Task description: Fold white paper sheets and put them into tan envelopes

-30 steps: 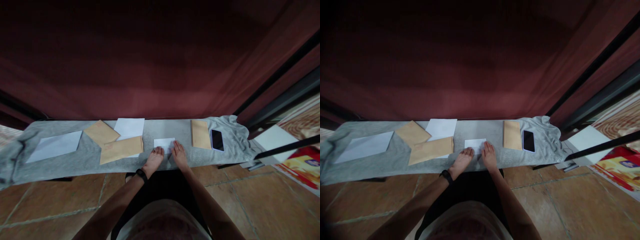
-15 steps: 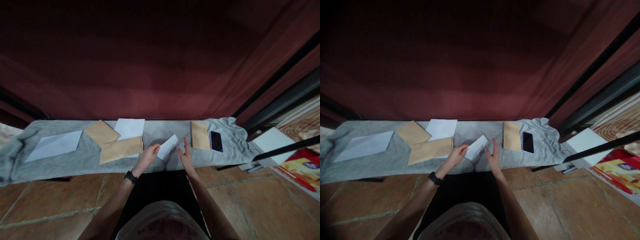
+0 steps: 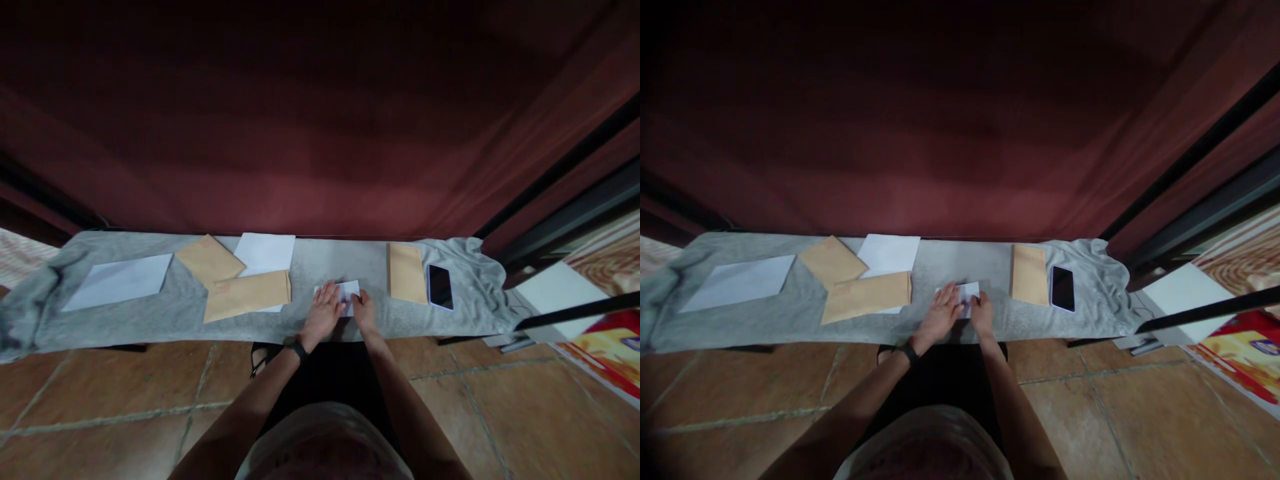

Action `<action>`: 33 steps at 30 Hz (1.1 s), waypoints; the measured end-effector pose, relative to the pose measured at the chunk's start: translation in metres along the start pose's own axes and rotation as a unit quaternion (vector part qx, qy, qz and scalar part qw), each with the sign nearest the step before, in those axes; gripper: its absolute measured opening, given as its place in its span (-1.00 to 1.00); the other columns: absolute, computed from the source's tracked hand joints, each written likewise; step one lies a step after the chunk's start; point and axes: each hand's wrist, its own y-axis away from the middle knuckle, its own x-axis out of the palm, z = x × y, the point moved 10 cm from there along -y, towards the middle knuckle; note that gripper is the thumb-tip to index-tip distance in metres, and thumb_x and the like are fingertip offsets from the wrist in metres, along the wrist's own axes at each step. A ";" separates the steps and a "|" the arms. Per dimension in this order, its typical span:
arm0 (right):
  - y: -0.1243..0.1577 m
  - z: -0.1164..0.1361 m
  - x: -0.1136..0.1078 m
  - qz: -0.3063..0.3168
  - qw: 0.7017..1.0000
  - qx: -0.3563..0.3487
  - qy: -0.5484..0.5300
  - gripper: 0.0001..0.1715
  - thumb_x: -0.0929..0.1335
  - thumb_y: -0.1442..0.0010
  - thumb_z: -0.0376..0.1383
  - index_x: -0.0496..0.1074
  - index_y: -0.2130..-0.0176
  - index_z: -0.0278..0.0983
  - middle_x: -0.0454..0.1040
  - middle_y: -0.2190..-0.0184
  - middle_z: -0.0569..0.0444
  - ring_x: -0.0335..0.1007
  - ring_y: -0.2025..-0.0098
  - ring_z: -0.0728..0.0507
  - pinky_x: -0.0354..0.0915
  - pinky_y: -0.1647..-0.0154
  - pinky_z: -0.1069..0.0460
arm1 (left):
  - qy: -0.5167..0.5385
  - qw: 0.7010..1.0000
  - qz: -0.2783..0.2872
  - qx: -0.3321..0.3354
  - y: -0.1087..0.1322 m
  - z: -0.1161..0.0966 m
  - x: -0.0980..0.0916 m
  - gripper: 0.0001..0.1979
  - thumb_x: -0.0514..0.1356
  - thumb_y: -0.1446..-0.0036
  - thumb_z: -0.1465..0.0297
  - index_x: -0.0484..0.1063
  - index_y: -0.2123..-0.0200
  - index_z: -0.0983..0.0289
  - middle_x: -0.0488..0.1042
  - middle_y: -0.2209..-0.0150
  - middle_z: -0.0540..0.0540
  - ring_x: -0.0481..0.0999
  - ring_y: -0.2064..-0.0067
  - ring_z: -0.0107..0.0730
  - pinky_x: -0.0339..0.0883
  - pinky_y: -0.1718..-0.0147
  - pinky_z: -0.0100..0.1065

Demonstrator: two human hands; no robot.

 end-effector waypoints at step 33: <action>0.045 0.034 0.040 0.068 0.898 -0.220 0.374 -0.38 0.23 -0.42 -0.19 0.20 -0.37 -0.32 0.17 -0.40 -0.25 0.07 -0.42 -0.33 -0.01 -0.39 -0.31 | -0.143 0.980 -0.075 -0.119 0.054 0.082 -0.042 -0.44 -0.03 -0.40 0.24 0.20 -0.35 0.40 0.30 -0.33 0.33 0.19 -0.40 0.01 0.06 -0.35 0.02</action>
